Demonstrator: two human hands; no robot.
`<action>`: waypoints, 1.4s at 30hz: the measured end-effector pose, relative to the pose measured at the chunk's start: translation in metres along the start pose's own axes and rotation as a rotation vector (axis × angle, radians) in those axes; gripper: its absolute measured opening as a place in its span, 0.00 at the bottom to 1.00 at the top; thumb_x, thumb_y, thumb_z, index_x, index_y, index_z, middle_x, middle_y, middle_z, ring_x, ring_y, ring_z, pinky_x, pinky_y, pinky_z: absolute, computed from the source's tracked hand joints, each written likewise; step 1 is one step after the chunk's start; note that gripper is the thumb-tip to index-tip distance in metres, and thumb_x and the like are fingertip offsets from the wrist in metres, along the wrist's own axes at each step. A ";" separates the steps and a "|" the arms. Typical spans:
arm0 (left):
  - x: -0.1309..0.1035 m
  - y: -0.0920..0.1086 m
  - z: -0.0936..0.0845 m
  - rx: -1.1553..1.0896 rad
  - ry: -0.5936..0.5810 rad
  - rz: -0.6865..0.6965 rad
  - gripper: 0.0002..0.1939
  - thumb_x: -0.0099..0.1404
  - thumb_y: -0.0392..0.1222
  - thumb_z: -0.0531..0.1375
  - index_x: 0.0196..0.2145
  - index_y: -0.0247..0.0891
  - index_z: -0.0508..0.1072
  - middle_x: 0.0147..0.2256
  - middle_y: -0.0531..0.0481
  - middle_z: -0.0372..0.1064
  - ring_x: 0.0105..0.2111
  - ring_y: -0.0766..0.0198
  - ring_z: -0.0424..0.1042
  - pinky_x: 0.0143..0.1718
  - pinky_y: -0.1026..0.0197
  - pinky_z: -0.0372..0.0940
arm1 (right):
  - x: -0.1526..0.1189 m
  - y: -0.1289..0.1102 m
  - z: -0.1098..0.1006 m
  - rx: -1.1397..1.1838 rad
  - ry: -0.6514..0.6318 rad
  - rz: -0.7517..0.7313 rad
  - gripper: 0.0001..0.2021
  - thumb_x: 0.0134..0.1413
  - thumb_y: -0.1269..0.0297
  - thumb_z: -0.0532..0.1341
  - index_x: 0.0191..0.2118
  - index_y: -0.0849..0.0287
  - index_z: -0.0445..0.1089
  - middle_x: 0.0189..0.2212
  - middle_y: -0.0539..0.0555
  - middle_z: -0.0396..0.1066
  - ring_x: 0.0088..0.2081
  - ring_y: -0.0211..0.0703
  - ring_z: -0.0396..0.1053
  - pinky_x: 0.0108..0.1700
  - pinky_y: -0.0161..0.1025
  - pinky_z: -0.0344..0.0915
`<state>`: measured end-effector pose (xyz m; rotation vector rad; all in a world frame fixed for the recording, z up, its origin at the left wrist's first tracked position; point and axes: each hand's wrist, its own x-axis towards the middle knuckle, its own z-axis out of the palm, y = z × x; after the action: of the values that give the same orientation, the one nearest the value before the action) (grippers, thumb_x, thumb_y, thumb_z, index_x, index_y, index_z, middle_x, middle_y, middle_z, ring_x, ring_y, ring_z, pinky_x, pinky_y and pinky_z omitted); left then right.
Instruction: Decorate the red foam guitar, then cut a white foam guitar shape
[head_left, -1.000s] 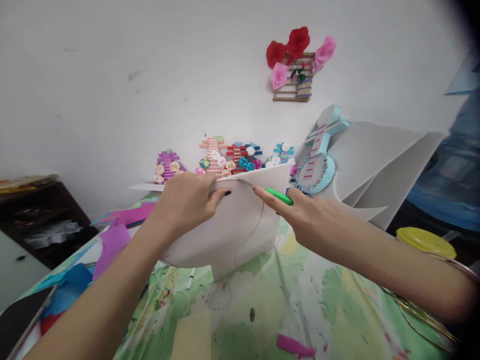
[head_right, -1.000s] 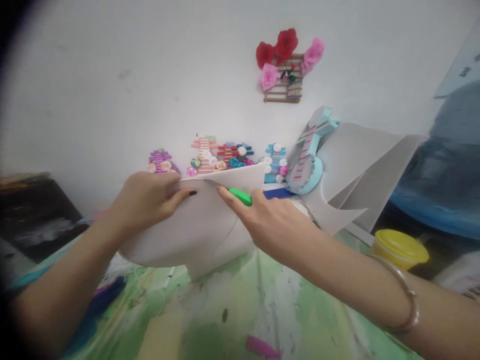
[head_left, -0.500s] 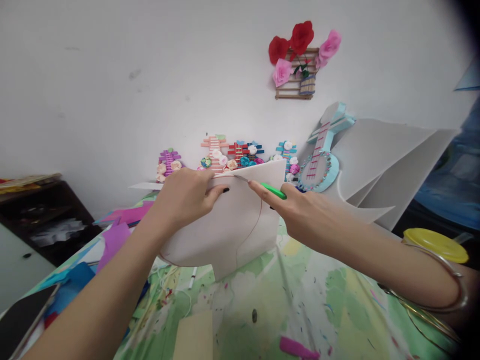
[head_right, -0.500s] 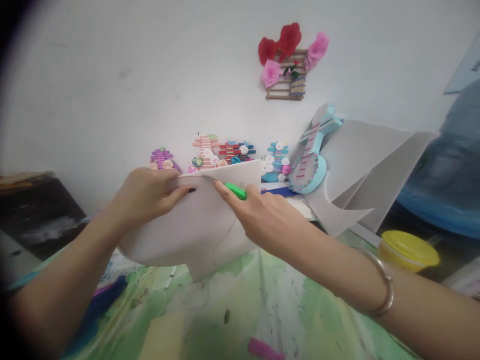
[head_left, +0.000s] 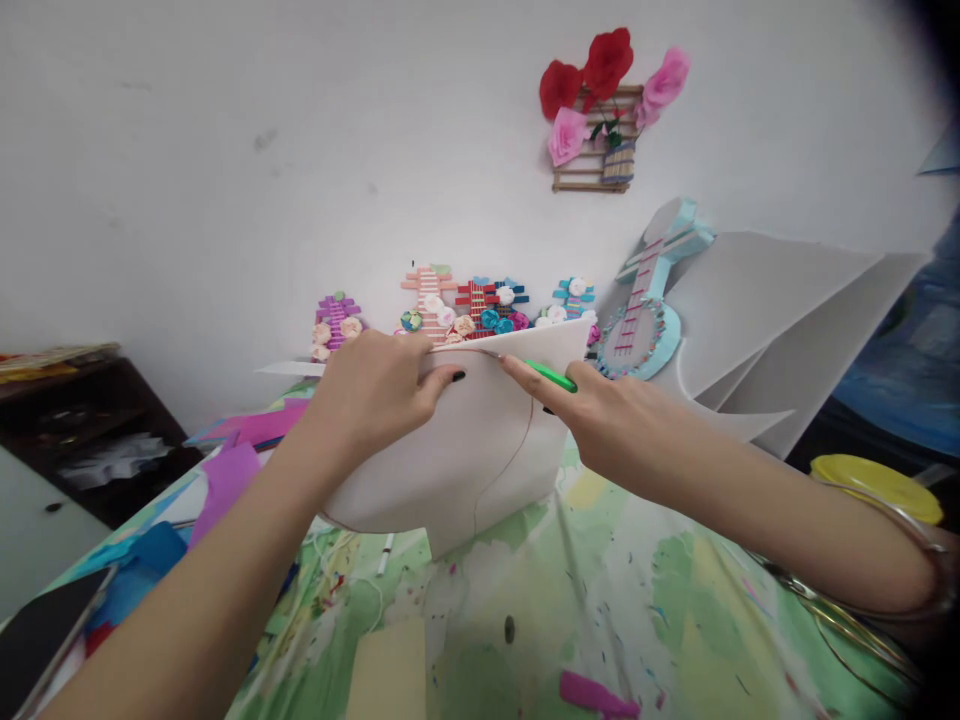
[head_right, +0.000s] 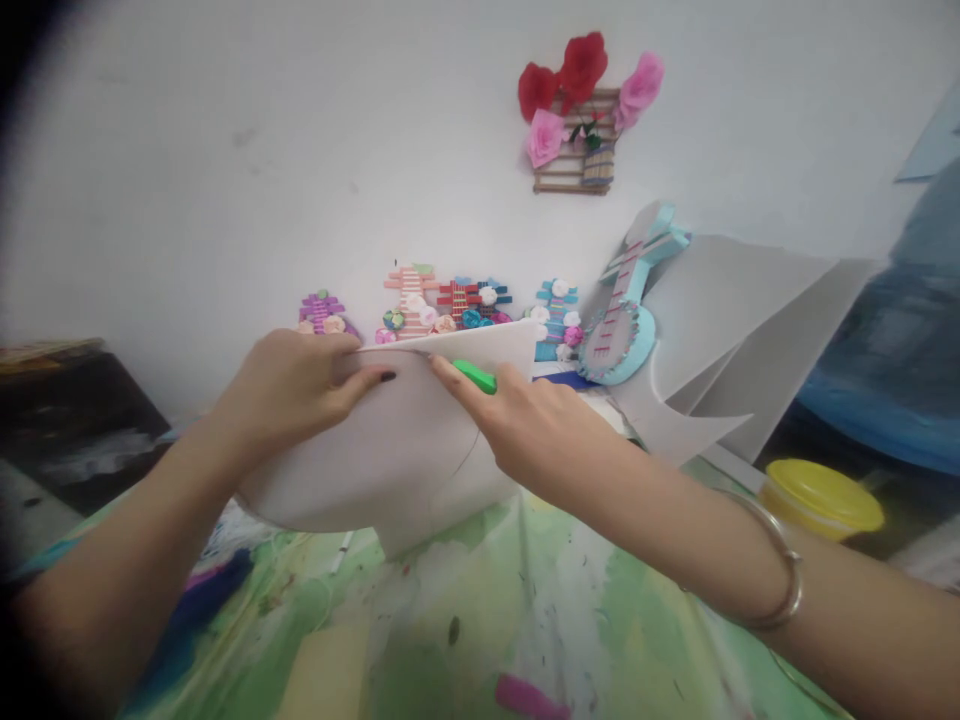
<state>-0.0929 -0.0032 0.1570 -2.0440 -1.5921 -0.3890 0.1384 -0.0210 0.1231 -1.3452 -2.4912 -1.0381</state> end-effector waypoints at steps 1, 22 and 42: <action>0.000 0.000 0.000 -0.006 -0.002 -0.003 0.19 0.64 0.54 0.48 0.28 0.37 0.67 0.24 0.45 0.66 0.27 0.56 0.67 0.26 0.59 0.48 | -0.001 0.000 0.001 0.002 0.001 0.004 0.45 0.47 0.82 0.46 0.68 0.46 0.27 0.31 0.52 0.64 0.17 0.32 0.34 0.22 0.36 0.37; -0.003 0.000 -0.001 -0.012 0.029 0.032 0.18 0.65 0.54 0.46 0.25 0.40 0.63 0.20 0.48 0.62 0.23 0.58 0.64 0.27 0.58 0.51 | -0.005 0.006 0.009 0.259 -0.066 0.043 0.44 0.49 0.80 0.46 0.68 0.42 0.28 0.28 0.50 0.61 0.20 0.34 0.48 0.24 0.34 0.41; -0.002 -0.001 -0.001 -0.012 0.010 0.019 0.18 0.64 0.55 0.46 0.24 0.41 0.59 0.20 0.48 0.61 0.24 0.58 0.63 0.28 0.58 0.51 | -0.014 0.010 0.029 0.360 -0.117 0.070 0.45 0.48 0.81 0.48 0.68 0.44 0.30 0.28 0.51 0.65 0.23 0.38 0.59 0.25 0.32 0.48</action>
<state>-0.0948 -0.0050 0.1567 -2.0614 -1.5671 -0.4013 0.1602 -0.0091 0.1003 -1.3983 -2.5307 -0.4768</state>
